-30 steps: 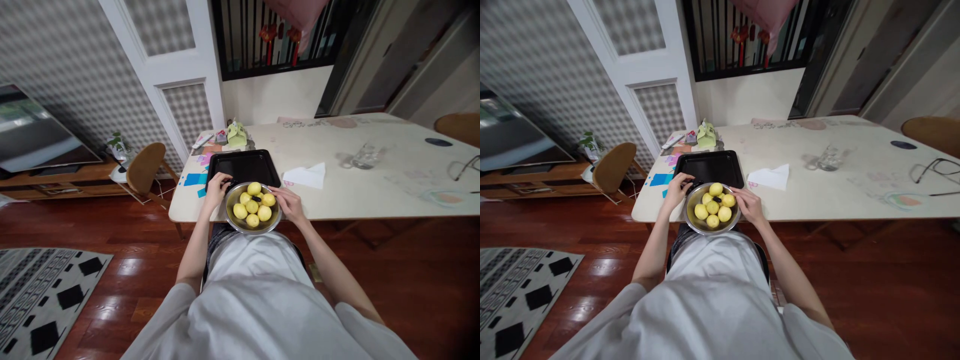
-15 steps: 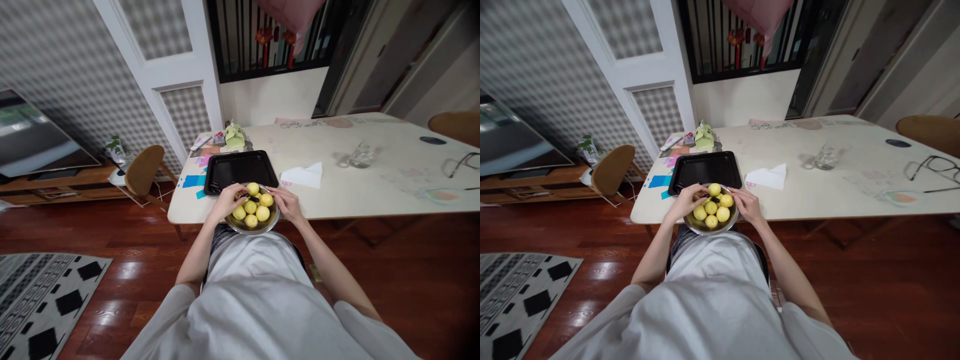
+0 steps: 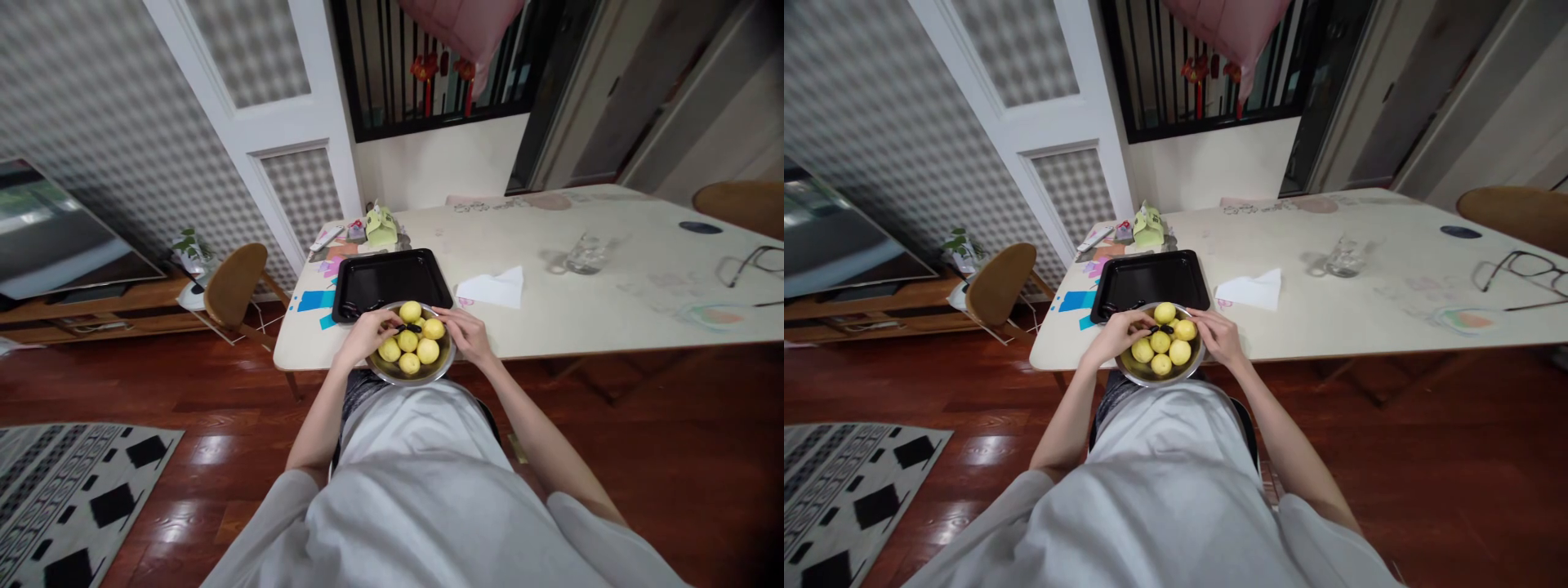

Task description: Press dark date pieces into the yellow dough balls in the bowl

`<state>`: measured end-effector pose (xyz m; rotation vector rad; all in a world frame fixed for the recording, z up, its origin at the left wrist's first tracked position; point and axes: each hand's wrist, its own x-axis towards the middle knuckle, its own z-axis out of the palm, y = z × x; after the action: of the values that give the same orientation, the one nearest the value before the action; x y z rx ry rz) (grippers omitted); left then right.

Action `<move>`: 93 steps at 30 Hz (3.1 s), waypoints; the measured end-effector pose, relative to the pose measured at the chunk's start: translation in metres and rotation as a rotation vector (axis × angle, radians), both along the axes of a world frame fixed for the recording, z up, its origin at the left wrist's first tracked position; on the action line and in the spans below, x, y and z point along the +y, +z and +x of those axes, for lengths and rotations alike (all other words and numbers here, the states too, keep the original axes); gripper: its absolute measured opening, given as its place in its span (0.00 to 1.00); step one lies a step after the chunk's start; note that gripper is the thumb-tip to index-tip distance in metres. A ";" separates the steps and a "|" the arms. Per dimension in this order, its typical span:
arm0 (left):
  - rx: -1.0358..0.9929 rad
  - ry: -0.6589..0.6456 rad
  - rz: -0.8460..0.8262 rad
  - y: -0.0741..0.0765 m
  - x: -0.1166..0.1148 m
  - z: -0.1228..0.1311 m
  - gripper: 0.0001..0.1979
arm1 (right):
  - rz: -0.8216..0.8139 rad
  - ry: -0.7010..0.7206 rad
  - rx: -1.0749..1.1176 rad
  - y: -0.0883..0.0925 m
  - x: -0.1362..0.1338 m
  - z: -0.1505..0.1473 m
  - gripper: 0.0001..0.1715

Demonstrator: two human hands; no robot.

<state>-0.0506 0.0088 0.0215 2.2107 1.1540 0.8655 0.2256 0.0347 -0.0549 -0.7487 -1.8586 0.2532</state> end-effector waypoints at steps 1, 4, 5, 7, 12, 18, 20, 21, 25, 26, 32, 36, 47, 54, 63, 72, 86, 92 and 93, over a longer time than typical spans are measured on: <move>0.001 0.002 0.007 0.001 0.000 -0.002 0.09 | -0.003 -0.001 -0.001 0.000 0.000 0.000 0.21; 0.007 0.060 0.071 0.002 0.005 -0.012 0.10 | -0.016 0.000 0.003 0.000 -0.001 0.000 0.21; 0.011 0.103 0.102 0.001 0.008 -0.016 0.11 | -0.018 0.001 0.006 0.000 -0.001 -0.001 0.21; 0.030 0.214 0.164 -0.005 0.016 -0.025 0.14 | -0.021 0.002 0.010 0.000 -0.001 -0.001 0.21; 0.110 0.423 0.212 -0.034 0.039 -0.043 0.16 | -0.033 -0.006 0.005 0.000 -0.001 -0.001 0.22; 0.157 0.432 0.122 -0.051 0.047 -0.043 0.14 | -0.018 -0.002 0.018 0.001 -0.002 -0.001 0.20; 0.185 0.413 0.092 -0.049 0.045 -0.042 0.14 | -0.019 -0.005 0.019 0.000 -0.001 0.000 0.20; 0.201 0.402 0.078 -0.048 0.044 -0.041 0.14 | -0.020 -0.005 0.019 0.000 -0.001 0.000 0.20; 0.253 0.367 0.049 -0.042 0.041 -0.041 0.17 | -0.015 0.001 0.019 0.000 0.000 -0.001 0.21; 0.261 0.359 0.045 -0.041 0.040 -0.041 0.17 | -0.016 -0.001 0.018 0.000 0.000 -0.001 0.21; 0.258 0.323 0.049 -0.038 0.038 -0.041 0.17 | -0.022 -0.003 0.016 0.000 0.000 -0.001 0.21; 0.239 0.339 0.080 -0.038 0.037 -0.041 0.14 | -0.032 -0.001 0.029 0.000 0.000 -0.001 0.22; 0.287 0.325 0.062 -0.035 0.036 -0.040 0.16 | -0.033 0.004 0.024 -0.001 0.000 0.001 0.21; 0.110 0.348 0.170 -0.044 0.045 -0.043 0.11 | -0.038 -0.003 0.018 -0.003 0.001 0.001 0.21; -0.058 0.245 0.254 -0.009 0.026 -0.036 0.07 | -0.034 -0.018 0.022 0.001 0.000 -0.002 0.22; 0.100 0.032 0.178 0.019 -0.003 -0.021 0.08 | 0.035 0.008 0.032 0.001 0.000 -0.003 0.20; 0.264 0.052 0.138 0.029 -0.015 -0.014 0.03 | 0.099 0.055 -0.048 0.002 -0.003 -0.001 0.23; 0.233 0.001 0.140 0.027 -0.014 -0.013 0.05 | 0.130 0.064 -0.054 0.003 -0.003 -0.001 0.23; 0.233 -0.015 0.131 0.027 -0.014 -0.013 0.05 | 0.128 0.059 -0.050 0.003 -0.003 -0.001 0.22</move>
<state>-0.0634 -0.0052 0.0487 2.4770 1.2142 0.7096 0.2243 0.0319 -0.0521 -0.6188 -1.9269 0.1523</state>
